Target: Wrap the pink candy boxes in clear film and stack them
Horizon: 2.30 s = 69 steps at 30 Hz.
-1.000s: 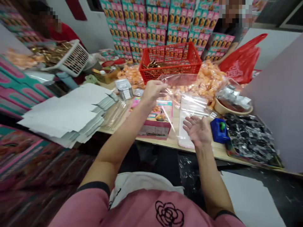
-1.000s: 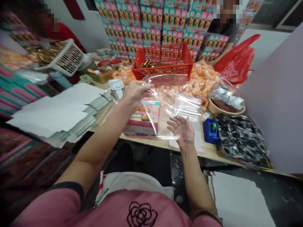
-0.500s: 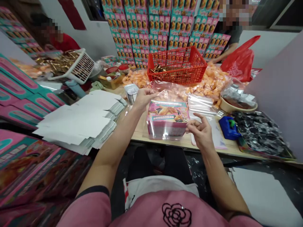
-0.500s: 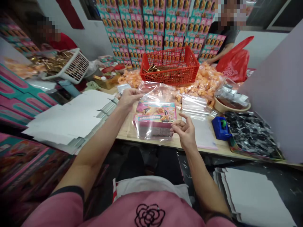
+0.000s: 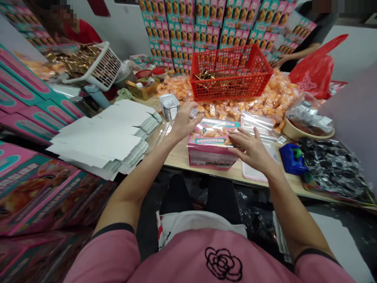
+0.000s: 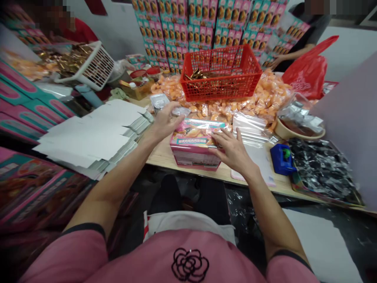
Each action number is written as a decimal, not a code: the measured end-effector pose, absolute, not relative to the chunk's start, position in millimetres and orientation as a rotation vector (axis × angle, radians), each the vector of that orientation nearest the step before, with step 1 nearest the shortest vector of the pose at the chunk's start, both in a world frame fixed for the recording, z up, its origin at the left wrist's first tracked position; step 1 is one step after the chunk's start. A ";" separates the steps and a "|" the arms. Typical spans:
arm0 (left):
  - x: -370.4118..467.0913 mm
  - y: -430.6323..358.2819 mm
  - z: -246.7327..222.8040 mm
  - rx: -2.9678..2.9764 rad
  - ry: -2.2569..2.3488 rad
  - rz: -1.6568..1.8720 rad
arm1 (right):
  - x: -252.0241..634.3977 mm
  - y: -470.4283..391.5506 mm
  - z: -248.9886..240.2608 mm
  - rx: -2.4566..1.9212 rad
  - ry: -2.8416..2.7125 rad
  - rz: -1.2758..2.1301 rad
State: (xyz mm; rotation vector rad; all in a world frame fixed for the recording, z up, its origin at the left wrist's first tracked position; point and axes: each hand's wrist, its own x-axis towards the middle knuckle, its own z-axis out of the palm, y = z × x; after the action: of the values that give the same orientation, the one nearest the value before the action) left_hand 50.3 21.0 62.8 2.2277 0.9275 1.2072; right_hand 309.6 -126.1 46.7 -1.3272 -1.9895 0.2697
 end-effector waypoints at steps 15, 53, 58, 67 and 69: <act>2.1 -46.8 21.5 2.875 0.617 0.856 | 315.6 -153.6 20.9 -1.184 -1.581 0.247; 132.6 -96.0 109.2 2.475 0.609 0.436 | 297.5 -167.0 13.1 -0.808 -1.194 0.784; 135.0 -89.8 109.1 2.232 0.609 0.322 | 298.0 -168.7 12.2 -0.839 -1.263 0.765; 135.9 -92.0 105.6 2.202 0.630 0.188 | 281.1 -199.4 13.7 -1.093 -1.327 0.147; 137.0 -94.6 106.9 2.288 0.622 0.177 | 275.8 -203.9 14.1 -1.113 -1.356 0.184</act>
State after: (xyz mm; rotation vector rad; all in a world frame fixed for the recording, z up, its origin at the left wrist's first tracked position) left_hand 137.0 -94.6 106.9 2.2885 0.6218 0.1765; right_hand 275.8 -203.9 14.1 -1.1134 -1.3560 0.1840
